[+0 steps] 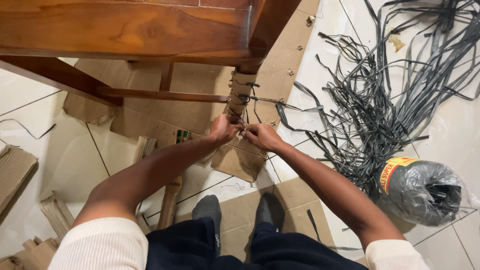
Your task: The person wraps cardboard padding around chair legs and secures it by tying plastic straps.
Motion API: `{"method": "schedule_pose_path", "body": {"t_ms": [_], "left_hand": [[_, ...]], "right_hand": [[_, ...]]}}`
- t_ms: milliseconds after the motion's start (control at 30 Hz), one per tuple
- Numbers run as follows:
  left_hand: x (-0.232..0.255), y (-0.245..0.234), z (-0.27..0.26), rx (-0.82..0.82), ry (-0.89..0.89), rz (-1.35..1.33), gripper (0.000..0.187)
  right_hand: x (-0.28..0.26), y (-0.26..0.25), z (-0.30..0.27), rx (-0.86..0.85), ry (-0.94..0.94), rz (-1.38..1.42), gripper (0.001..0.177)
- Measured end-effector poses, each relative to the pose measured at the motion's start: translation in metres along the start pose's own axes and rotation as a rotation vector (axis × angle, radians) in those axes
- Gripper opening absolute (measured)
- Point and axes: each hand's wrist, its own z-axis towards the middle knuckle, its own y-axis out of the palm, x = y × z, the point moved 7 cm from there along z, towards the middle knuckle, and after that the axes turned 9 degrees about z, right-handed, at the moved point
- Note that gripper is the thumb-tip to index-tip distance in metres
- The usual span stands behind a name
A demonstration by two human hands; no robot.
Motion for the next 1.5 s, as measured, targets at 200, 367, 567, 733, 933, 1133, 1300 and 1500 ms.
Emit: {"method": "schedule_pose_path", "body": {"t_ms": [200,367,567,733,933,1133,1300,1500], "left_hand": [[-0.003,-0.002,-0.002,0.019,-0.037,0.026,0.014],[-0.002,0.001,-0.004,0.006,-0.032,-0.015,0.012],[-0.059,0.044,0.035,0.017,0.067,-0.168,0.012],[-0.106,0.084,0.075,-0.127,0.095,-0.765,0.028],[-0.082,0.048,0.046,-0.033,0.079,-0.261,0.005],[-0.093,0.032,0.045,0.000,-0.184,-0.174,0.014],[-0.214,0.110,0.112,-0.009,-0.340,-1.153,0.016],[-0.165,0.098,0.080,-0.224,-0.499,-1.030,0.013]], "right_hand": [[0.003,-0.025,0.005,0.136,0.039,0.038,0.026],[0.005,-0.033,0.012,0.203,0.076,0.183,0.025],[0.017,-0.021,0.031,0.205,-0.002,0.120,0.023],[0.024,-0.016,0.042,0.201,0.008,0.130,0.024],[0.033,-0.036,0.049,0.333,-0.002,0.265,0.018],[0.049,-0.042,0.054,0.330,0.050,0.342,0.017],[0.048,-0.043,0.045,0.301,0.102,0.249,0.019],[0.052,-0.039,0.040,0.320,0.030,0.159,0.019]]}}
